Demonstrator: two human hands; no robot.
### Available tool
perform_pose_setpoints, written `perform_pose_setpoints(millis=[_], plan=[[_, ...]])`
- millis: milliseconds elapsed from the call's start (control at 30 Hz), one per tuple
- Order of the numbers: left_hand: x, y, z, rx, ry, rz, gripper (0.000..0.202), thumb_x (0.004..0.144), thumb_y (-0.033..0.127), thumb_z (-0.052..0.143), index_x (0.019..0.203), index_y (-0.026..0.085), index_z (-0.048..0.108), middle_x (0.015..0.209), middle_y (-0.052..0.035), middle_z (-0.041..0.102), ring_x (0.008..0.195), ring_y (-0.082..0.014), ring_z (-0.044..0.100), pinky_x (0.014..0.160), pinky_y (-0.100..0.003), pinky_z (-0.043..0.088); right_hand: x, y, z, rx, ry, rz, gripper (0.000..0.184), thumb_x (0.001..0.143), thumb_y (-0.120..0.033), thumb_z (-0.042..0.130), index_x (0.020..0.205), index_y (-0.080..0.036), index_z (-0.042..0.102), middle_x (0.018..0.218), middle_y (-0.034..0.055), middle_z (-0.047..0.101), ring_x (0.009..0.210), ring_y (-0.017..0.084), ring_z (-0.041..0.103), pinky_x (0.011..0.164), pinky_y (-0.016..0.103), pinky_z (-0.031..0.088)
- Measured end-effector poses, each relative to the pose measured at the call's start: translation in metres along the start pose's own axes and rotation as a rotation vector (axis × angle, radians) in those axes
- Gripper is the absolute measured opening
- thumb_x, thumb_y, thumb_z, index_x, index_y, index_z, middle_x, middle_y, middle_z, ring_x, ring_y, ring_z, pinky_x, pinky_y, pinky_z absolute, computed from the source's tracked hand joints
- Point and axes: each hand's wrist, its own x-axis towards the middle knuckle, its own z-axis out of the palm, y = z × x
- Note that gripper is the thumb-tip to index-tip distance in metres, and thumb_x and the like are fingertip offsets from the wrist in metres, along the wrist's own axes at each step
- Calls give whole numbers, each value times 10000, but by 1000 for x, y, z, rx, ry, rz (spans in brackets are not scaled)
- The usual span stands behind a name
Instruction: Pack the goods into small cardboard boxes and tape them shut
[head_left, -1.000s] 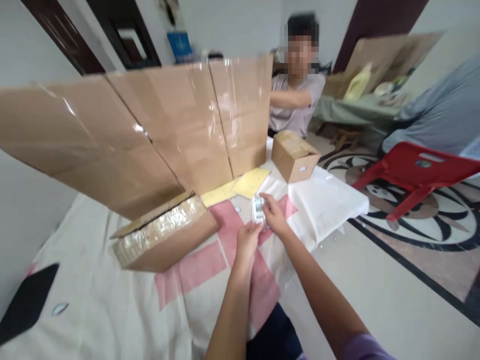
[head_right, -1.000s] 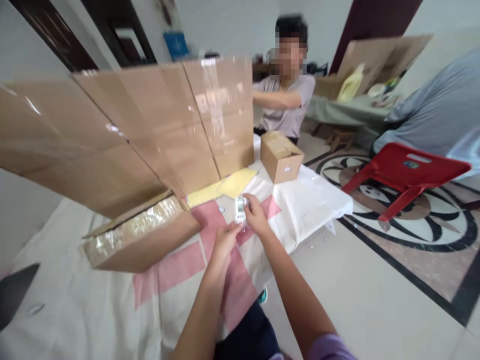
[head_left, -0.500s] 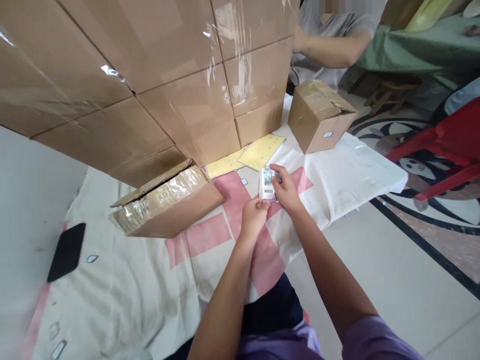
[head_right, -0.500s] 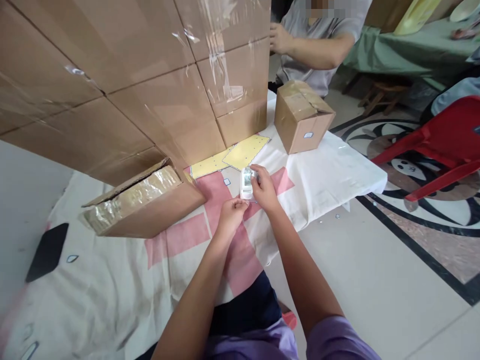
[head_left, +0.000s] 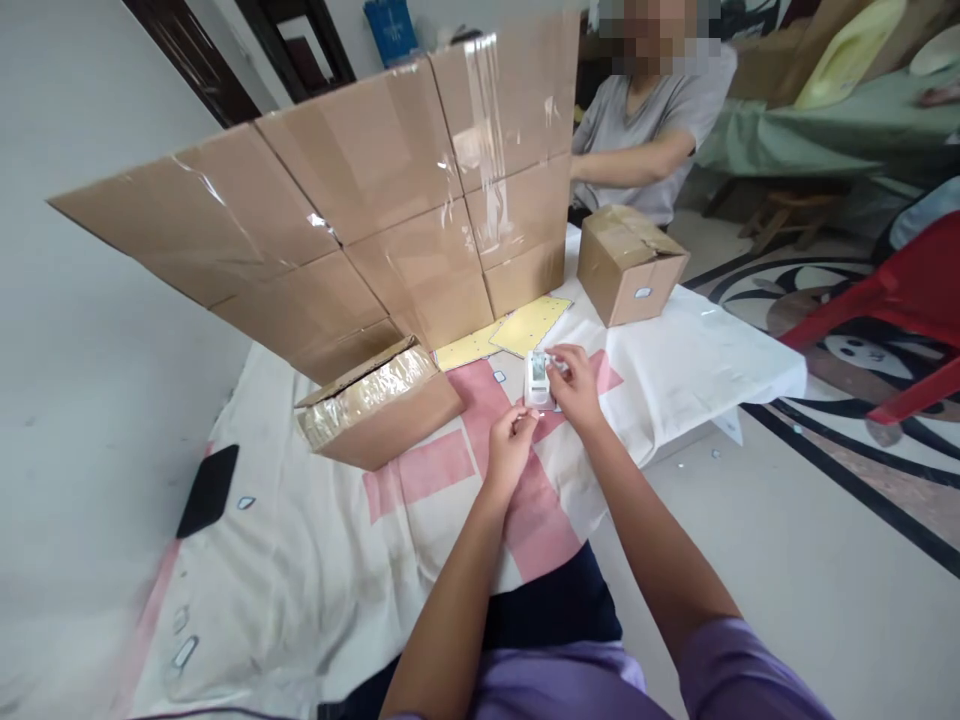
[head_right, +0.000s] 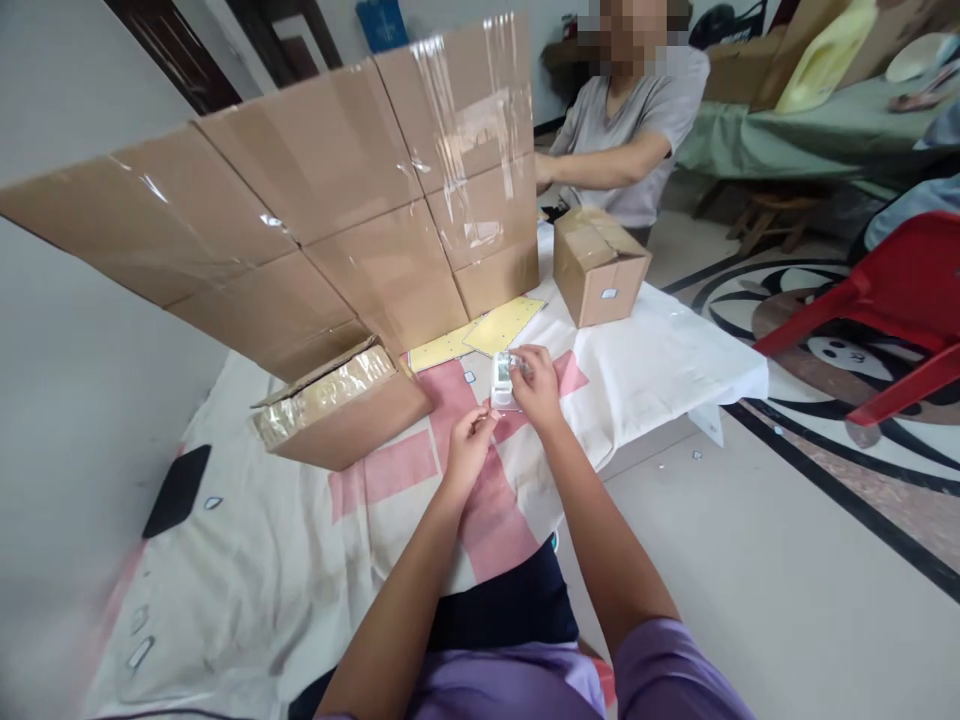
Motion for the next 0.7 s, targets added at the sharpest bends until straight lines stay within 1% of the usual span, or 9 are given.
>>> perform_pose_setpoints(millis=[100, 167, 233, 333, 367, 433, 533, 633, 700], plan=[[-6, 1, 0, -2, 26, 76, 363, 910, 523, 616, 872, 165, 667, 716, 7, 564, 647, -123, 490, 623, -229, 381, -9, -19, -9, 63, -82, -25, 212, 950, -352, 556, 873, -203, 684, 876, 63, 588, 852, 222, 597, 787, 366, 507], [-8, 1, -1, -9, 49, 125, 337, 930, 499, 590, 938, 170, 662, 822, -27, 639, 736, -153, 566, 701, -248, 436, -14, -29, -14, 76, -173, -66, 219, 962, -333, 535, 905, -193, 694, 787, 41, 604, 706, 184, 577, 656, 312, 473], [-10, 1, -4, 41, 46, 156, 311, 953, 471, 550, 1013, 183, 652, 916, -49, 686, 817, -179, 620, 760, -268, 465, -15, -37, -15, 77, -268, -102, 222, 942, -300, 554, 1055, -183, 705, 723, 6, 590, 586, 142, 517, 557, 263, 416], [-14, 2, -13, 225, -5, 182, 301, 994, 436, 451, 1012, 202, 640, 901, -52, 707, 818, -203, 654, 763, -292, 476, -10, -55, -11, 82, -512, -34, 387, 900, -258, 595, 1275, -177, 642, 683, -44, 522, 539, 109, 446, 520, 226, 357], [-16, 4, -18, 277, -12, 186, 302, 1003, 416, 420, 1008, 206, 637, 891, -53, 712, 816, -211, 664, 760, -299, 476, -7, -63, -9, 57, -604, -14, 387, 882, -245, 614, 1262, -179, 652, 670, -54, 501, 546, 107, 439, 528, 223, 347], [-19, 10, -31, 328, 1, 190, 292, 1001, 361, 388, 1065, 218, 635, 962, -62, 735, 887, -227, 690, 787, -312, 482, -3, -83, -4, -46, -736, -35, 257, 849, -224, 655, 1096, -188, 717, 644, -58, 480, 570, 106, 444, 553, 224, 332], [-22, 22, -55, 334, 40, 192, 293, 986, 337, 397, 1134, 244, 632, 1098, -64, 739, 1008, -239, 693, 843, -323, 490, -1, -113, 5, -209, -796, -106, 108, 862, -242, 674, 936, -209, 745, 611, -60, 467, 580, 108, 448, 581, 229, 321], [-24, 29, -76, 343, 93, 190, 295, 983, 389, 413, 1108, 240, 636, 1065, -65, 738, 963, -247, 688, 858, -342, 492, -3, -131, 15, -328, -790, -111, 127, 887, -232, 652, 953, -234, 761, 570, -65, 458, 555, 112, 443, 579, 230, 305], [-26, 31, -86, 329, 106, 207, 311, 990, 420, 413, 1104, 236, 637, 1056, -66, 737, 950, -248, 685, 864, -347, 490, -6, -136, 23, -402, -766, -134, 131, 875, -172, 634, 892, -227, 752, 581, -54, 511, 575, 117, 481, 590, 231, 299]])
